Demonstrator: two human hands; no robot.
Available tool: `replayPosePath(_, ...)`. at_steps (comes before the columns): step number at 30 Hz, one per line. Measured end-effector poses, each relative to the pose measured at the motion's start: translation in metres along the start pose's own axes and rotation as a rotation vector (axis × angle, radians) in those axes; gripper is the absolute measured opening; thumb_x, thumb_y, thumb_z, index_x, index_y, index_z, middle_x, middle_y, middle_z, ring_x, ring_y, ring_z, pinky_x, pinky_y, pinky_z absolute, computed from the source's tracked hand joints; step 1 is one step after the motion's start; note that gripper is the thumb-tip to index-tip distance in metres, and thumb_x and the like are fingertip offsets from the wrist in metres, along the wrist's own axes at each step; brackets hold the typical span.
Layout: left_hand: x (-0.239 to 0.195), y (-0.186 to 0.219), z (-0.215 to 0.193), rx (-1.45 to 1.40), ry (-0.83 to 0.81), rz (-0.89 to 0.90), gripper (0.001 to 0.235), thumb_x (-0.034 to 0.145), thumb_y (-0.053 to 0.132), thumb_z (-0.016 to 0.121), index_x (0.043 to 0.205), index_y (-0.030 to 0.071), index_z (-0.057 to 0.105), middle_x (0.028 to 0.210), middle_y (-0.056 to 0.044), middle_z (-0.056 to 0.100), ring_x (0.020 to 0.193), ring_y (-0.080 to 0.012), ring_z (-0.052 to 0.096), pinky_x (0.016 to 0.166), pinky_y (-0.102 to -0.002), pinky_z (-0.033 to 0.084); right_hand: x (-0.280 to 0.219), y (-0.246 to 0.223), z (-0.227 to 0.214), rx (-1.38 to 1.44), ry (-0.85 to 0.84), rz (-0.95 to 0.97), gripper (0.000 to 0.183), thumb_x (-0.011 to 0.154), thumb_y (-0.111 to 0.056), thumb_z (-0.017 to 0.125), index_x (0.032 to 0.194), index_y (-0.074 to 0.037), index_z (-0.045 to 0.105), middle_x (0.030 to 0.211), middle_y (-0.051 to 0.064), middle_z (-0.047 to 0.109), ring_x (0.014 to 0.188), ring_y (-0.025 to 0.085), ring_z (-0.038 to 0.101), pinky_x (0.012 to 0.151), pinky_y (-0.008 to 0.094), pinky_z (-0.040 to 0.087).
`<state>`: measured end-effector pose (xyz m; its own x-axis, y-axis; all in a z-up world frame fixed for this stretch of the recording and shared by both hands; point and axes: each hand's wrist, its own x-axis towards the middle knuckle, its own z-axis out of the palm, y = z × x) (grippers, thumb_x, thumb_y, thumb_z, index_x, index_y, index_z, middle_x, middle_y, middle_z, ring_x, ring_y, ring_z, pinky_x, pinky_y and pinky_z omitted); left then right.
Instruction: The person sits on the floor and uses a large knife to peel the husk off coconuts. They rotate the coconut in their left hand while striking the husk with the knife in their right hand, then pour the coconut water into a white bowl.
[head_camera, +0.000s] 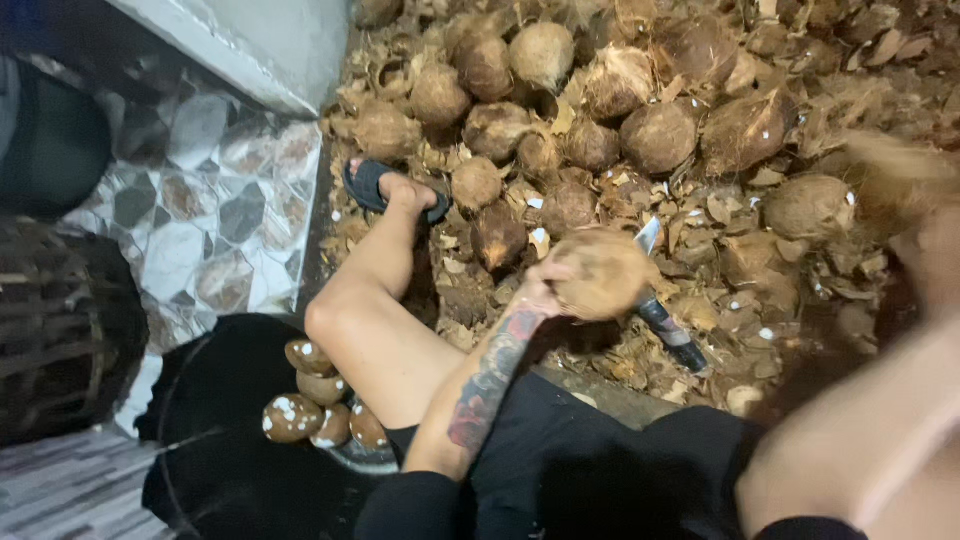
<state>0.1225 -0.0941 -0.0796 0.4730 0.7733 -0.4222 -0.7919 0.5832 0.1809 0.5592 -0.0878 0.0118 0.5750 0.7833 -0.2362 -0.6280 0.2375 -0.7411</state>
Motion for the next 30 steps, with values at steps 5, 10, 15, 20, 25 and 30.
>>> replayPosePath(5,-0.026,0.01,0.01,-0.006,0.333,0.073,0.071,0.086,0.051,0.083,0.144,0.02,0.056,0.149,-0.015,0.06,0.129,-0.0502,0.06,0.099,-0.079,0.051,-0.006,0.03,-0.043,-0.704,-0.385,-0.152,0.055,0.08,-0.072,0.042,0.093,-0.019,0.055,0.068,0.013,0.053,0.077,0.038,0.061,0.076,0.052,0.053)
replayPosePath(10,-0.005,-0.006,0.009,-0.053,0.533,0.041,0.105,0.076,0.062,0.089,0.159,0.019,0.041,0.159,-0.02,0.048,0.135,-0.05,0.056,0.105,-0.077,0.048,-0.135,0.073,0.075,-1.367,-0.731,-0.362,0.056,0.085,-0.072,0.053,0.116,-0.024,0.055,0.071,0.014,0.065,0.078,0.039,0.07,0.076,0.051,0.057)
replayPosePath(15,-0.02,-0.018,0.022,-0.002,0.714,0.042,0.122,0.068,0.061,0.097,0.16,0.018,0.029,0.157,-0.028,0.044,0.132,-0.0558,0.056,0.096,-0.083,0.049,-0.185,0.141,0.108,-1.895,-0.993,-0.505,0.063,0.09,-0.072,0.062,0.135,-0.028,0.055,0.074,0.015,0.074,0.079,0.04,0.078,0.075,0.051,0.061)
replayPosePath(20,-0.019,-0.02,0.022,0.142,0.631,-0.025,0.117,0.073,0.073,0.087,0.159,0.014,0.036,0.151,-0.029,0.049,0.133,-0.052,0.055,0.102,-0.079,0.046,-0.172,0.192,0.086,-1.586,-1.077,-0.797,0.026,0.102,-0.042,0.063,0.084,-0.026,0.05,0.063,-0.003,0.057,0.069,0.023,0.07,0.068,0.035,0.057)
replayPosePath(25,-0.014,-0.024,0.038,0.122,0.598,-0.03,0.115,0.073,0.07,0.088,0.16,0.013,0.036,0.153,-0.028,0.049,0.136,-0.0495,0.054,0.105,-0.076,0.045,-0.156,0.212,0.076,-1.592,-0.966,-0.971,0.027,0.102,-0.038,0.064,0.082,-0.025,0.051,0.059,-0.003,0.053,0.061,0.022,0.066,0.063,0.034,0.056)
replayPosePath(30,-0.012,-0.03,0.043,-0.026,0.636,0.037,0.121,0.071,0.07,0.09,0.161,0.015,0.032,0.161,-0.029,0.038,0.142,-0.0513,0.048,0.11,-0.076,0.041,-0.162,0.22,0.098,-1.73,-0.611,-0.709,0.017,0.112,-0.035,0.053,0.109,-0.018,0.056,0.063,0.01,0.065,0.063,0.037,0.074,0.058,0.049,0.058)
